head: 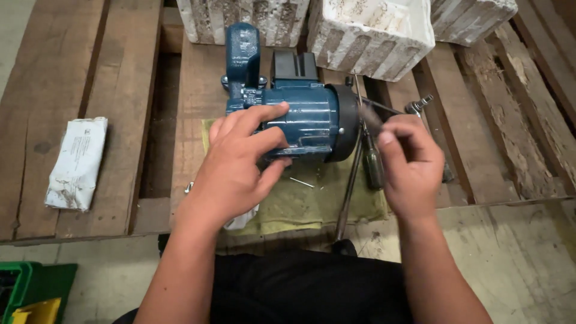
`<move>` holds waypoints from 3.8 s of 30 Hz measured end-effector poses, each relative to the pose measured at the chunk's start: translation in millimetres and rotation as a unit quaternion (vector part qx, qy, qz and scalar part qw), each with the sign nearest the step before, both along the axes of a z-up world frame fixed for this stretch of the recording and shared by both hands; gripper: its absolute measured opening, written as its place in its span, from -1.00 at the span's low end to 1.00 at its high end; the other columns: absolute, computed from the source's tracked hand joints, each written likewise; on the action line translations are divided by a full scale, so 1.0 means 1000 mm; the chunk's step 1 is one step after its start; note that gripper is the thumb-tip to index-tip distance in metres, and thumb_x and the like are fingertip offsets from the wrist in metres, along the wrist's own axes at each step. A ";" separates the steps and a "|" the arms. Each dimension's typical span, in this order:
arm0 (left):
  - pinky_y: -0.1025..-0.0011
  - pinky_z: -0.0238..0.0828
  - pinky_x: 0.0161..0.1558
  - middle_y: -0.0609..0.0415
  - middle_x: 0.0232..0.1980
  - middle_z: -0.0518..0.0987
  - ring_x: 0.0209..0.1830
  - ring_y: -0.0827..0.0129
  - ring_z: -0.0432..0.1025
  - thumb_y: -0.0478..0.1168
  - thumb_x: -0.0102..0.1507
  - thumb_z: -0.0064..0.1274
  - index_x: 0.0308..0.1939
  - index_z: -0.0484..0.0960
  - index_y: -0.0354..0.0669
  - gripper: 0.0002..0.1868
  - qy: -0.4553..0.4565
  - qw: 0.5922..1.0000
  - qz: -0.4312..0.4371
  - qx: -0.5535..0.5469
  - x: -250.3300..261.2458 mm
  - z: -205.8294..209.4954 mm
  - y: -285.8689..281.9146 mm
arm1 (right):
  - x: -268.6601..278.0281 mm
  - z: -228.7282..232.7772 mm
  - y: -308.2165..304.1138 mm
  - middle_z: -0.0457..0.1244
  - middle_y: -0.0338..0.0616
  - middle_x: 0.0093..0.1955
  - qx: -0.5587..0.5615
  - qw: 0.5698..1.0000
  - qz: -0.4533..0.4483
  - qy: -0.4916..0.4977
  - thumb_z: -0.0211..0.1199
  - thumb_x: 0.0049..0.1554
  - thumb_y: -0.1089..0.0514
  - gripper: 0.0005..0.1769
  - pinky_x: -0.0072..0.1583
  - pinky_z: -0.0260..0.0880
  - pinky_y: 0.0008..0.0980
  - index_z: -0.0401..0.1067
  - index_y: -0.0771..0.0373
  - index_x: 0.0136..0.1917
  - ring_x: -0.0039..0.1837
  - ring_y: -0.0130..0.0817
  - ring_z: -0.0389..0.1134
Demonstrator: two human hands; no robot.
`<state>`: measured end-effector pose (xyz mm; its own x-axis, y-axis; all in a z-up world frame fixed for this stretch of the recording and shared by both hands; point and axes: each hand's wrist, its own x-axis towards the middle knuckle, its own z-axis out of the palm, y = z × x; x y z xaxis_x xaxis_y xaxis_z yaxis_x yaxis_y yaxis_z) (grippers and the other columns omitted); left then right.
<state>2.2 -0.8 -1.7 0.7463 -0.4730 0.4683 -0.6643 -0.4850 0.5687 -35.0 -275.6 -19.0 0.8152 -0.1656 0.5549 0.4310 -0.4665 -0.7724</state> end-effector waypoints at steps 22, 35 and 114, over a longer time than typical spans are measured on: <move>-0.02 0.06 0.23 0.11 0.44 0.42 0.31 0.00 0.29 -0.20 0.20 0.19 -0.23 0.48 0.01 -0.83 0.002 1.000 0.000 0.001 -0.001 0.003 0.000 | 0.015 0.009 0.037 0.17 -0.08 0.11 -0.408 0.896 -0.053 -0.170 0.40 0.24 0.15 -0.92 0.21 0.00 -0.09 0.65 -0.04 0.01 0.20 -0.01 0.07; -0.03 0.07 0.19 0.06 0.41 0.43 0.26 -0.04 0.28 -0.23 0.19 0.18 -0.26 0.47 -0.02 -0.83 0.000 1.000 -0.001 -0.001 -0.003 0.002 -0.002 | 0.015 0.009 0.029 0.17 -0.03 0.06 -0.274 0.947 -0.110 -0.127 0.26 0.24 0.27 -0.89 0.26 0.12 -0.09 0.59 0.14 0.00 0.18 -0.07 0.19; 0.07 0.21 0.40 0.11 0.60 0.22 0.56 0.13 0.21 -0.42 0.08 0.28 0.29 0.38 0.09 -0.27 0.172 0.977 -0.005 -0.122 0.028 -0.016 0.050 | 0.008 0.053 0.102 0.30 -0.04 -0.03 -0.295 0.953 -0.009 0.073 0.08 0.38 0.02 -0.64 0.01 0.23 -0.19 0.49 0.25 -0.14 0.06 -0.20 0.27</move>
